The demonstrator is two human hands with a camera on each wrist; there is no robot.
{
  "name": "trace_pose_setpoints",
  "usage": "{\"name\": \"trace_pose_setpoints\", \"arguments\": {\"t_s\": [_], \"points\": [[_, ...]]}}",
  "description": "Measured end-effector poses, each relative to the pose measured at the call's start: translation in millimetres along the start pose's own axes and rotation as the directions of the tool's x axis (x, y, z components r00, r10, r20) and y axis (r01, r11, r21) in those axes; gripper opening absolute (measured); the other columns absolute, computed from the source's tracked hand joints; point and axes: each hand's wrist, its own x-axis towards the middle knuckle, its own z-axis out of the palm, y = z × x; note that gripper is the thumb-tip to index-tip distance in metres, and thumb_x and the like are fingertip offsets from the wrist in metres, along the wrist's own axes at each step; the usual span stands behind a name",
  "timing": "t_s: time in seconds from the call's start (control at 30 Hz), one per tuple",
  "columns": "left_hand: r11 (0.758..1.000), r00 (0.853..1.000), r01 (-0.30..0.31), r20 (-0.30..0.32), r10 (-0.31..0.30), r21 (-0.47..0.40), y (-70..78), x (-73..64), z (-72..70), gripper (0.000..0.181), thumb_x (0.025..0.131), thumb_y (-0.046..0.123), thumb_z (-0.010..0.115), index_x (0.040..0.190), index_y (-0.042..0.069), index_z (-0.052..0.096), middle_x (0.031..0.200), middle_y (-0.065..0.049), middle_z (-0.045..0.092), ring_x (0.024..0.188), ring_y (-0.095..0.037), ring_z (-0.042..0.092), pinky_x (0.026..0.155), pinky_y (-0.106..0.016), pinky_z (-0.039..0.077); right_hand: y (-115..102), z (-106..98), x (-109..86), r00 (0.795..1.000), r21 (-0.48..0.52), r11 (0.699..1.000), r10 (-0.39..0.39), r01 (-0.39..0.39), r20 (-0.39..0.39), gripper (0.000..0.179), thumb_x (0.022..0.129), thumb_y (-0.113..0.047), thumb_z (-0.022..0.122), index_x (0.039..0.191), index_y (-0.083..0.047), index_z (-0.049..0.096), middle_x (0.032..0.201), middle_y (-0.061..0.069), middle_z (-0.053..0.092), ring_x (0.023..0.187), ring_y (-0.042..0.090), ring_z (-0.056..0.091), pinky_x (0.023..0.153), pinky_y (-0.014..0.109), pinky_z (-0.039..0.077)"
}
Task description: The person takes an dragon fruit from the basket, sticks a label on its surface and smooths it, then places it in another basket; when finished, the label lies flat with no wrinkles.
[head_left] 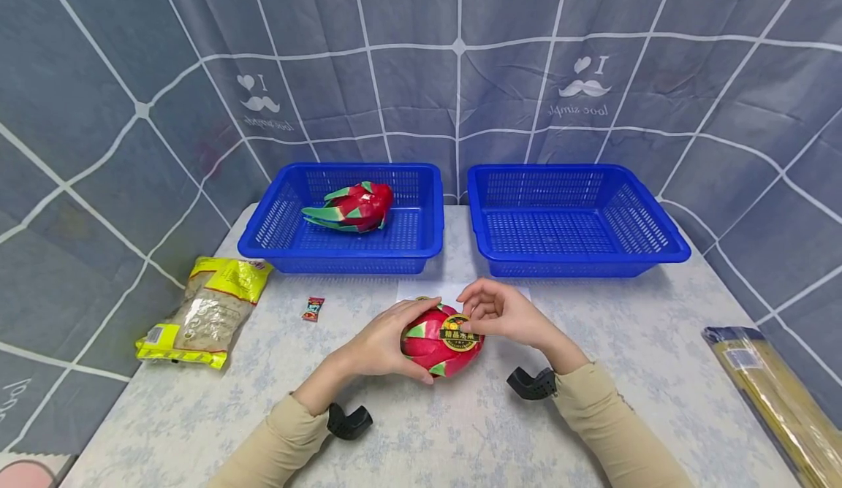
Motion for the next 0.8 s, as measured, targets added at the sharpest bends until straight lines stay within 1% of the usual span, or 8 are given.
{"name": "trace_pose_setpoints", "arguments": {"t_s": [0.1,0.17,0.27,0.33,0.43,0.6,0.7,0.8], "points": [[1.000,1.000,-0.021,0.001,0.021,-0.016,0.1,0.0,-0.7,0.104,0.055,0.039,0.090,0.142,0.017,0.037,0.135,0.001,0.047,0.122,-0.016,0.044,0.097,-0.041,0.041,-5.4,3.3,-1.0,0.999,-0.105,0.994,0.010,-0.014,-0.038,0.037,0.076,-0.002,0.075,0.105,0.007,0.054,0.087,0.011,0.060,0.074,0.017,0.062,0.065,0.027,0.053],[0.997,1.000,-0.026,0.009,0.026,-0.066,0.9,0.4,-1.1,0.100,0.058,0.040,0.089,0.141,0.020,0.038,0.134,0.006,0.047,0.120,-0.013,0.044,0.095,-0.038,0.042,-8.3,5.3,-3.0,0.997,-0.220,0.975,0.000,-0.018,-0.080,0.032,0.075,-0.008,0.078,0.097,0.000,0.057,0.088,0.007,0.061,0.076,0.017,0.062,0.067,0.028,0.053],[0.986,1.000,-0.012,0.018,0.015,-0.164,2.2,0.7,-0.9,0.082,0.069,0.041,0.082,0.137,0.023,0.040,0.131,0.010,0.046,0.115,-0.011,0.046,0.090,-0.034,0.046,-8.1,6.3,-7.0,0.992,-0.371,0.928,-0.024,-0.023,-0.120,0.028,0.072,-0.015,0.082,0.086,-0.010,0.059,0.091,0.001,0.060,0.085,0.018,0.059,0.071,0.031,0.053],[0.975,1.000,0.004,0.026,0.002,-0.221,2.5,1.2,0.2,0.067,0.078,0.037,0.076,0.133,0.025,0.041,0.130,0.009,0.047,0.113,-0.012,0.048,0.087,-0.032,0.047,-4.7,5.9,-8.9,0.991,-0.406,0.914,-0.039,-0.017,-0.130,0.027,0.071,-0.015,0.083,0.084,-0.012,0.059,0.094,0.001,0.059,0.091,0.019,0.057,0.074,0.033,0.052],[0.963,0.999,0.037,0.036,-0.028,-0.268,2.4,1.0,1.8,0.056,0.084,0.031,0.072,0.130,0.025,0.042,0.132,0.006,0.046,0.111,-0.013,0.050,0.087,-0.031,0.047,2.2,5.2,-10.7,0.991,-0.353,0.935,-0.029,-0.020,-0.131,0.028,0.069,-0.012,0.083,0.086,-0.011,0.061,0.100,0.005,0.059,0.095,0.022,0.056,0.076,0.037,0.052],[0.937,0.998,0.037,0.062,-0.017,-0.347,4.4,1.4,-0.5,0.061,0.081,0.016,0.074,0.132,0.017,0.041,0.134,-0.001,0.047,0.113,-0.019,0.051,0.088,-0.032,0.048,11.9,7.0,-14.8,0.995,-0.291,0.957,-0.037,0.007,-0.096,0.033,0.068,-0.020,0.085,0.091,-0.016,0.062,0.112,0.006,0.057,0.104,0.020,0.053,0.080,0.039,0.047],[0.925,0.996,0.015,0.086,0.020,-0.380,5.2,1.7,-5.1,0.060,0.080,0.007,0.073,0.131,0.010,0.042,0.132,-0.006,0.048,0.113,-0.025,0.051,0.087,-0.034,0.048,20.4,10.0,-19.0,0.996,-0.220,0.974,-0.067,0.051,-0.066,0.027,0.075,-0.018,0.080,0.096,-0.015,0.063,0.119,0.007,0.055,0.113,0.017,0.049,0.089,0.036,0.044],[0.915,0.993,0.016,0.115,0.034,-0.402,2.7,0.5,-10.5,0.056,0.080,0.003,0.072,0.127,0.010,0.043,0.132,-0.006,0.047,0.115,-0.025,0.048,0.088,-0.034,0.047,30.4,15.1,-22.2,0.994,-0.095,0.990,-0.107,0.103,-0.035,0.020,0.086,-0.008,0.067,0.105,-0.006,0.061,0.129,0.015,0.049,0.121,0.018,0.045,0.097,0.029,0.040]]}}
